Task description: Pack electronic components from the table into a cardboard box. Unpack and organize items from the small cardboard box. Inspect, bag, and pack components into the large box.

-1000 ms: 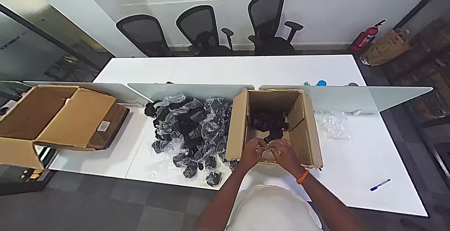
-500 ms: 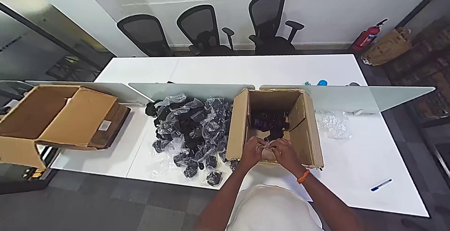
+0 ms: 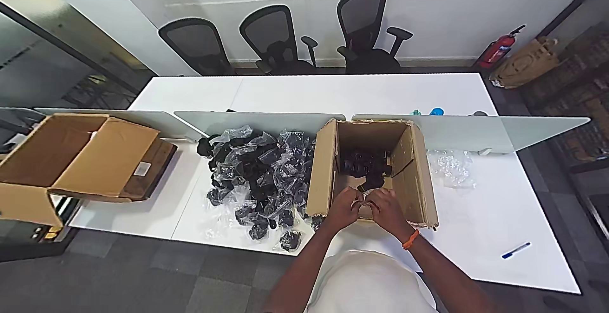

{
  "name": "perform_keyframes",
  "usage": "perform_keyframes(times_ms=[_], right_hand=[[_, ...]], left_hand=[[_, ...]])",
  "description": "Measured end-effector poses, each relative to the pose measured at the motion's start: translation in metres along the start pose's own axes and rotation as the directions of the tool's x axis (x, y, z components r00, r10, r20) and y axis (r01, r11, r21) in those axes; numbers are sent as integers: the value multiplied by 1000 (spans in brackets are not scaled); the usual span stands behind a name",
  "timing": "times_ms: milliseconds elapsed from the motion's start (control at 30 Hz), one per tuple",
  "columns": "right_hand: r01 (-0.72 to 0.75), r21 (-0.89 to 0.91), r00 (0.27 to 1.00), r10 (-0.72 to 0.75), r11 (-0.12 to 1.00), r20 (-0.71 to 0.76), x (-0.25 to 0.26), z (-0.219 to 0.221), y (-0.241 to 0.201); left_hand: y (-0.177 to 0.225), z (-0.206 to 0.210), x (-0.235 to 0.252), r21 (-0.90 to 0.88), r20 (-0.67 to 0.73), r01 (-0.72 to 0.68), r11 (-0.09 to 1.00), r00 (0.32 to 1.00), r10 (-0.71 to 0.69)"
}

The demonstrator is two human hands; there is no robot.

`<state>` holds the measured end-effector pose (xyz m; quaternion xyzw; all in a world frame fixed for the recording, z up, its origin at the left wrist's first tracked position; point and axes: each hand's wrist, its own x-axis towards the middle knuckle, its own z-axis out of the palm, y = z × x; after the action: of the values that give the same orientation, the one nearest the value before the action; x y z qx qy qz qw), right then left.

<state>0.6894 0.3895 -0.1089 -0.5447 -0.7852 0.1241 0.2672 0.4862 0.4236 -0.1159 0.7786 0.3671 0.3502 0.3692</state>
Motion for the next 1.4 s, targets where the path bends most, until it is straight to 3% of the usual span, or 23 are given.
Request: perform_keyframes(times_ms=[267,467,633,1000,1267,1400], right_hand=[[-14,27,1000,13,1000,24,3,-1,0],[-90,17,995,91,996,-30,2,1,0],[-105,41,993,107,994,-52,1,0,1],[-185,108,982,181,977,46,6,0,0],[-125,96,992,122,987,39,2,-1,-2],[-169,111,986,168,979,26,0,-1,-1]], left_hand=[[-3,0,1,22,-26,-64,998,998,64],[-5,-1,3,-75,-195,-41,996,980,25],[-5,0,2,-106,-135,-60,993,990,45],[2,0,0,-7,-122,110,994,986,-110],[3,2,0,15,-82,97,995,992,-95],[2,2,0,15,-114,96,995,989,-94]])
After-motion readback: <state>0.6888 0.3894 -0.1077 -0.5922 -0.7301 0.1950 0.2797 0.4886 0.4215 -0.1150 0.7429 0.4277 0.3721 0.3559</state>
